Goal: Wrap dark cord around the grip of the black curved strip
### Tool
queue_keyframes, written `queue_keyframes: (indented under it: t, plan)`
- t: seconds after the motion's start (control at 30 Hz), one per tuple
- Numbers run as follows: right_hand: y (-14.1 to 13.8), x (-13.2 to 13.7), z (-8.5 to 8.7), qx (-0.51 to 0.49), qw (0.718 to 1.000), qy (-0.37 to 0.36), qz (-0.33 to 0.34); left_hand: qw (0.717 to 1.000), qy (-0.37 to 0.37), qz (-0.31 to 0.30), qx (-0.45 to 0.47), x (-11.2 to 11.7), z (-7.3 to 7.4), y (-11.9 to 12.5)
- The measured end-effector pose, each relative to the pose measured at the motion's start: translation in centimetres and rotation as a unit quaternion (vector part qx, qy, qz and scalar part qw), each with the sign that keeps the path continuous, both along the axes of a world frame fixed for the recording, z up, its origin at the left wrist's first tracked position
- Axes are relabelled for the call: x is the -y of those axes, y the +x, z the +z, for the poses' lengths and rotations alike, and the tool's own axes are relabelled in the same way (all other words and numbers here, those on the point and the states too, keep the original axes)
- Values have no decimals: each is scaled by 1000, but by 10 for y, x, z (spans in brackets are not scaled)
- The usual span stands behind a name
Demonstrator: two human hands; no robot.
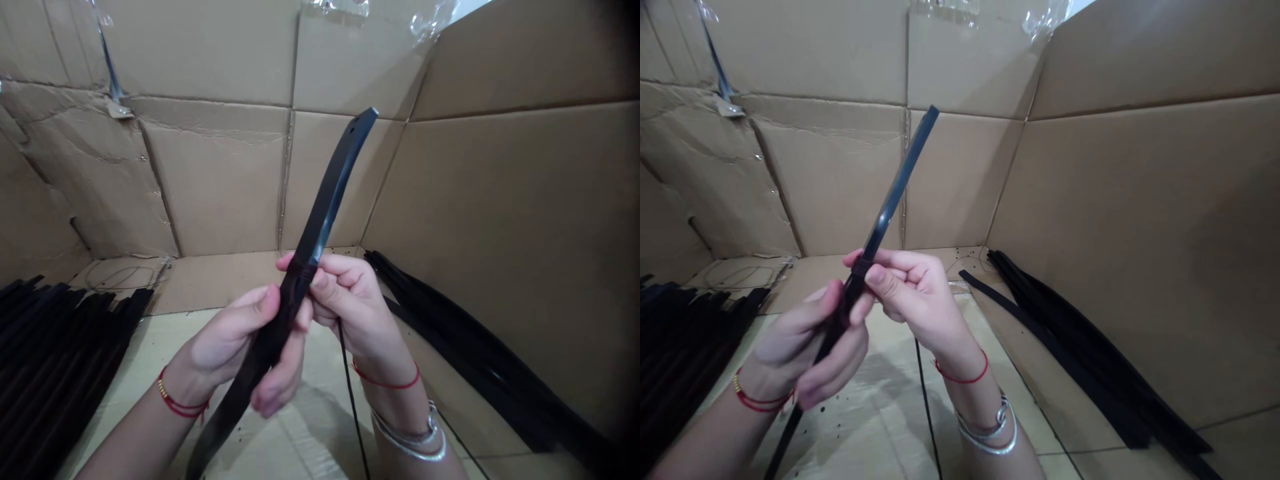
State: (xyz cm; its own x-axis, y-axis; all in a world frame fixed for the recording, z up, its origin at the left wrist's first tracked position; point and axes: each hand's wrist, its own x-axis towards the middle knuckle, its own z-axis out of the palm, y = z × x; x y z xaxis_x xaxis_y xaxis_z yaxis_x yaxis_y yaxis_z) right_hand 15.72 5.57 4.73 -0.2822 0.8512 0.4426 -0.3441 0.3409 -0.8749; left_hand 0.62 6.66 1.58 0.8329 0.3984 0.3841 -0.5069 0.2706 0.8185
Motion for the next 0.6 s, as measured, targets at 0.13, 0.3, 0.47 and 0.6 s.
queue_keyframes:
  t: [0.13, 0.3, 0.47, 0.6]
  plan:
    - [-8, 0, 0, -9, 995, -4, -95, 898, 160, 371, -174, 8, 1, 6]
    - [-16, 1, -2, -31, 997, 25, -69, 704, 323, 589, -232, 10, 0, 13]
    - [-18, -4, -9, -35, 999, 35, -15, 857, 116, 494, -87, 9, 6, 15]
    - [-13, -6, -9, -55, 998, 15, -19, 945, -31, 326, -13, 7, 8, 8]
